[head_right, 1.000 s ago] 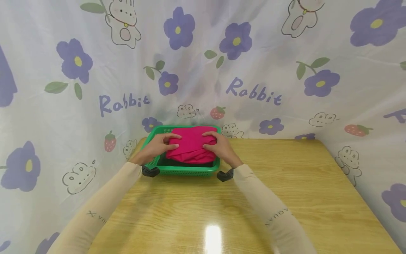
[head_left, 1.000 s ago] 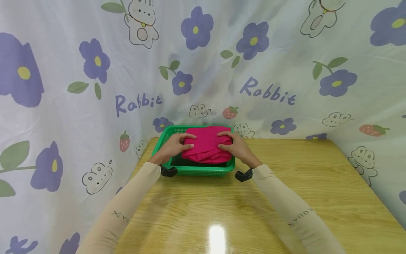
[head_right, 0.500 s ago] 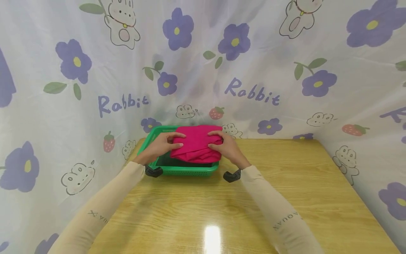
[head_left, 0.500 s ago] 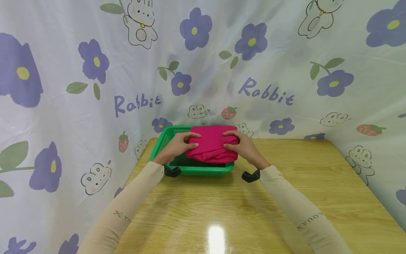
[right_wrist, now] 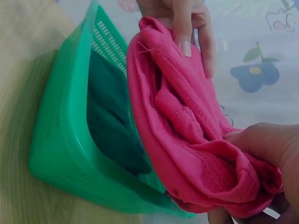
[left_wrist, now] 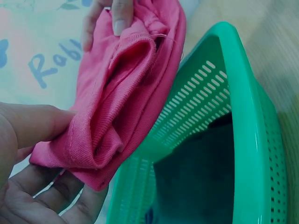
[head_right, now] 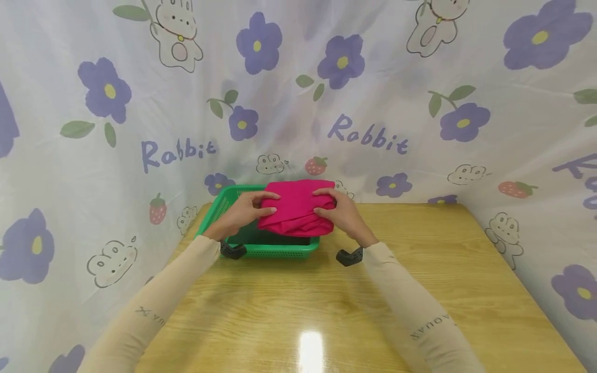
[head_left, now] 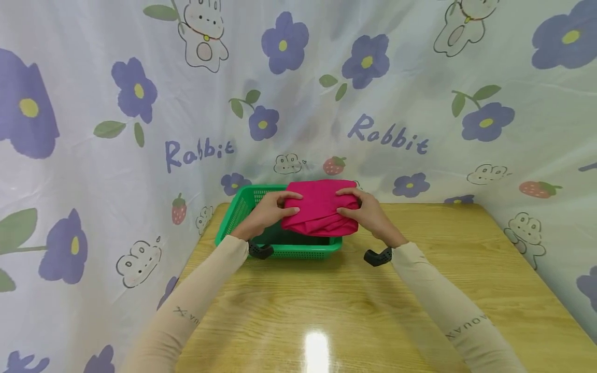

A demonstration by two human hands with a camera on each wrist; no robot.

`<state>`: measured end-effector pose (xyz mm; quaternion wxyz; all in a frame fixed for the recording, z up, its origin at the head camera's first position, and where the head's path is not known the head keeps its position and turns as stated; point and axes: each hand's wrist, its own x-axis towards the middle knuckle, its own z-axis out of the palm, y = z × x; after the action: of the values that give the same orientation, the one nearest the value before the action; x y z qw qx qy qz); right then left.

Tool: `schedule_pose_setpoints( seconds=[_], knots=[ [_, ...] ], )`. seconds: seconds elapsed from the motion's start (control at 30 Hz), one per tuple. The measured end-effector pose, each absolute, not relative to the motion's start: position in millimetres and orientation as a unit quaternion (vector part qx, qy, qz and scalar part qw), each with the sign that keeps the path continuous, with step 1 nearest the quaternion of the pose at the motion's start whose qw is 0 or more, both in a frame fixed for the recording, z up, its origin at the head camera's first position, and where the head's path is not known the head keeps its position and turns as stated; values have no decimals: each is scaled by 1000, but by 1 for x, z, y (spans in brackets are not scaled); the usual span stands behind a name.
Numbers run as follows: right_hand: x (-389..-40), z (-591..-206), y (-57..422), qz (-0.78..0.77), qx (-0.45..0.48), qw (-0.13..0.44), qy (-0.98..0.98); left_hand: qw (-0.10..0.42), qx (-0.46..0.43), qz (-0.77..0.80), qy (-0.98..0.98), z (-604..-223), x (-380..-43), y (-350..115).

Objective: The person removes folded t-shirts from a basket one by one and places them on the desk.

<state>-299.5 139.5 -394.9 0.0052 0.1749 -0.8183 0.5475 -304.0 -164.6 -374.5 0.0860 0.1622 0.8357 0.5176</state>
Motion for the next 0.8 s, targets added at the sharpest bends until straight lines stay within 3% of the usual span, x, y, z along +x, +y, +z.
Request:
schedule_pose_setpoints(
  seconds=[0.8],
  knots=[
    [-295,-400,191,553,158,19,-818,90,197,527,822,-381,-311,-111]
  ],
)
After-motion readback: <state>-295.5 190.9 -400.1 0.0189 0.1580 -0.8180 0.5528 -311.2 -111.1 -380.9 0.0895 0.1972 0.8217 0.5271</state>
